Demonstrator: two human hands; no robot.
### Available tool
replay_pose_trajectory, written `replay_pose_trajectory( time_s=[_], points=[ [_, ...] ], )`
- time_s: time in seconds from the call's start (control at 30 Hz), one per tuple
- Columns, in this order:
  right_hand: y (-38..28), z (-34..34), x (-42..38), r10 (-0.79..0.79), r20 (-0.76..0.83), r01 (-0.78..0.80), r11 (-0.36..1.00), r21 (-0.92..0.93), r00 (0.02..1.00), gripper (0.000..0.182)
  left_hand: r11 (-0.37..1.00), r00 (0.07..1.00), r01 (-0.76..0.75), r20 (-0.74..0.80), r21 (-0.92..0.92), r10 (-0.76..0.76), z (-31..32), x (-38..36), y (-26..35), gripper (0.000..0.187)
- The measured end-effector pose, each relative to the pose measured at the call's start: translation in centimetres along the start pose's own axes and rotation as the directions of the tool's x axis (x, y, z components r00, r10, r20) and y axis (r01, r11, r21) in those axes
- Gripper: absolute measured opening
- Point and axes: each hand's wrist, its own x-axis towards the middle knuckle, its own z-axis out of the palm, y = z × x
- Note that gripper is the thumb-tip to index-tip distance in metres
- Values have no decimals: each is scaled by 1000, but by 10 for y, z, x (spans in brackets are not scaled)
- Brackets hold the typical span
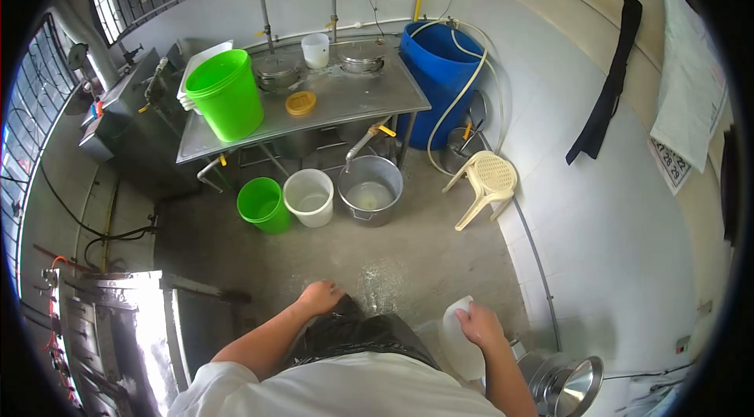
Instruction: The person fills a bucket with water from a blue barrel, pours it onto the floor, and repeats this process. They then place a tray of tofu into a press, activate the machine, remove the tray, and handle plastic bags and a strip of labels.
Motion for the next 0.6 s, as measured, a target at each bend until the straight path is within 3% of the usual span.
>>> replay_pose_trajectory(
  time_s=[0.07,0.13,0.2,0.27,0.3,0.37,0.4,0.47,0.5,0.53,0.57,0.6],
  points=[
    [-9,-24,52,35,40,-32,997,-75,999,51,998,998,-56,-7,-32,55,-2,58,30,49],
    [-41,-51,108,29,210,10,983,-181,977,48,988,991,-132,-22,-83,131,-10,112,67,49],
    [-92,-81,161,-24,229,74,974,-215,973,46,968,977,-210,-52,-139,205,-24,177,106,50],
    [-141,-100,222,-196,217,245,942,-230,956,42,964,986,-153,32,-215,164,-42,246,139,53],
    [-173,-117,250,-262,286,340,900,-271,922,41,960,985,-160,27,-231,170,-36,294,143,53],
    [-237,-162,307,-324,361,444,835,-325,874,39,948,898,-288,-382,-132,220,-29,406,147,45],
    [-266,-182,330,-332,403,480,803,-353,853,38,947,897,-286,-390,-149,210,-52,438,160,45],
    [-302,-225,379,-334,465,526,760,-382,820,36,921,916,-199,-271,334,296,-127,495,189,42],
    [-315,-246,405,-366,450,560,698,-445,814,35,805,924,-64,-340,-590,-176,-170,513,213,38],
    [-326,-264,429,-401,437,588,630,-507,805,33,-40,870,-15,7,-999,-492,-202,528,233,35],
    [-328,-284,453,-423,378,568,603,-560,823,31,409,887,-52,-230,-911,-401,-180,599,199,31],
    [-328,-307,476,-478,317,566,589,-576,819,31,771,846,-79,-452,-631,-283,-158,669,165,27]
  ],
)
